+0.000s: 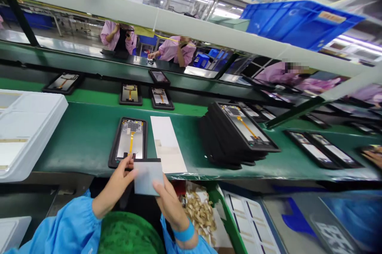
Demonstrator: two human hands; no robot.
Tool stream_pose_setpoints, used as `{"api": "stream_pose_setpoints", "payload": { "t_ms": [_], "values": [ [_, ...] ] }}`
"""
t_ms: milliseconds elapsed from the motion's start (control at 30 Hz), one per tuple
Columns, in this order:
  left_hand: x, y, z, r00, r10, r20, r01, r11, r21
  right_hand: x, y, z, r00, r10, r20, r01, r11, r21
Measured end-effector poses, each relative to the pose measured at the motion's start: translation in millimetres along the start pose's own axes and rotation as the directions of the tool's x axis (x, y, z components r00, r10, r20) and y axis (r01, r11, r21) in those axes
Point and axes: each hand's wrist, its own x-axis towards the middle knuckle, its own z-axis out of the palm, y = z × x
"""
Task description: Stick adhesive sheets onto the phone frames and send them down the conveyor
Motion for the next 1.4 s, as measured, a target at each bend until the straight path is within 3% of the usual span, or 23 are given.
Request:
{"api": "stream_pose_setpoints", "payload": {
  "t_ms": [67, 133, 267, 367, 433, 533, 600, 667, 767, 833, 1033, 1200, 1400],
  "values": [
    [5, 7, -22.4, 0.996, -0.055, 0.063, 0.056, 0.998, -0.024, 10, 3, 13, 0.998, 0.027, 0.061, -0.033, 0.994, 0.106],
    [8, 12, -42.7, 0.996, -0.062, 0.066, 0.066, 0.996, -0.06, 23, 2, 26, 0.993, 0.015, 0.116, -0.025, 0.996, 0.084],
    [13, 22, -83.2, 0.986, 0.005, -0.166, -0.013, 0.999, -0.05, 68, -4, 28, 0.978, -0.085, 0.192, 0.135, 0.954, -0.268],
    [18, 32, -110.5, 0.972, 0.023, -0.233, -0.024, 1.0, -0.005, 116, -4, 19, 0.952, -0.221, 0.211, 0.306, 0.709, -0.636],
    [22, 38, -123.1, 0.971, 0.024, -0.238, -0.019, 1.0, 0.022, 147, 1, 15, 0.923, -0.252, 0.292, 0.384, 0.529, -0.757],
    [30, 43, -131.3, 0.976, 0.018, -0.218, -0.005, 0.998, 0.057, 181, 11, 14, 0.913, -0.237, 0.331, 0.406, 0.456, -0.792],
    [38, 46, -130.3, 0.981, 0.011, -0.191, 0.007, 0.996, 0.089, 195, 18, 14, 0.934, -0.245, 0.259, 0.354, 0.535, -0.767],
    [50, 48, -124.6, 0.992, 0.0, -0.129, 0.014, 0.994, 0.112, 205, 21, 13, 0.966, -0.224, 0.126, 0.248, 0.689, -0.681],
    [75, 50, -109.2, 1.0, 0.017, -0.021, -0.014, 0.99, 0.141, 216, 19, 9, 0.996, -0.078, -0.046, 0.051, 0.903, -0.427],
    [94, 51, -96.8, 0.998, 0.051, 0.022, -0.054, 0.984, 0.17, 220, 13, 4, 0.998, 0.014, -0.067, -0.031, 0.962, -0.269],
    [130, 50, -70.3, 0.998, 0.051, 0.023, -0.054, 0.98, 0.191, 207, -6, -18, 0.995, 0.025, -0.099, -0.041, 0.985, -0.165],
    [136, 53, -58.1, 0.997, 0.062, 0.034, -0.07, 0.938, 0.339, 186, -3, -34, 0.983, 0.036, -0.178, -0.056, 0.992, -0.11],
    [138, 56, -51.1, 0.995, 0.1, 0.029, -0.103, 0.901, 0.421, 172, 2, -34, 0.986, 0.061, -0.158, -0.074, 0.994, -0.075]
  ]
}}
